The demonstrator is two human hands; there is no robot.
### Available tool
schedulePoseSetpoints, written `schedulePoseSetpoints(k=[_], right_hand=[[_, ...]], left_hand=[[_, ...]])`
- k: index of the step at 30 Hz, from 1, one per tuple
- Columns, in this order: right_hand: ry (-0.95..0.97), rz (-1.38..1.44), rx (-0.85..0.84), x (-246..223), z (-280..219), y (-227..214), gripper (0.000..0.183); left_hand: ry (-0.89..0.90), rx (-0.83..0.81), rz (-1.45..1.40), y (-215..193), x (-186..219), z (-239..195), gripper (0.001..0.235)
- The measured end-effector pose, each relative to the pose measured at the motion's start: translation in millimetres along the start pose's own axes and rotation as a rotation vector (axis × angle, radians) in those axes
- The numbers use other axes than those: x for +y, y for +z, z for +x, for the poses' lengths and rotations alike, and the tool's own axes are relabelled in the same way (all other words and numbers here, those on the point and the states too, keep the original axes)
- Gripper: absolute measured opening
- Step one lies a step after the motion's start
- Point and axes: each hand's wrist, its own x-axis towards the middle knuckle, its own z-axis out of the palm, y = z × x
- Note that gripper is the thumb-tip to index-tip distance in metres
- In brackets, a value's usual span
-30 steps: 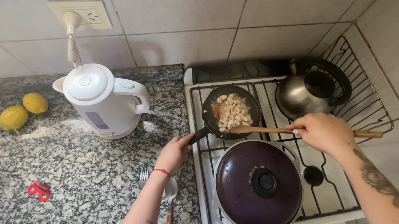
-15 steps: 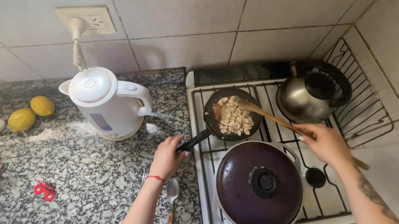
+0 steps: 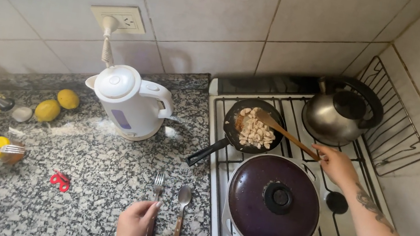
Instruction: Preparing a salad dressing by whisking ingredients in a bowl and then stirring food in a pan on the stove.
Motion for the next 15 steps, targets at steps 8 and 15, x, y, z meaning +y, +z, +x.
schedulePoseSetpoints(k=[8,15], right_hand=[[-0.088,0.151,0.209,-62.5,-50.4,-77.1,0.044],[-0.416,0.281,0.776,-143.8,-198.1,-107.0,0.016]], left_hand=[[-0.066,0.066,-0.132,17.3,-38.7,-1.8,0.022],[0.047,-0.001,-0.117,-12.5,-6.7,2.2,0.025]])
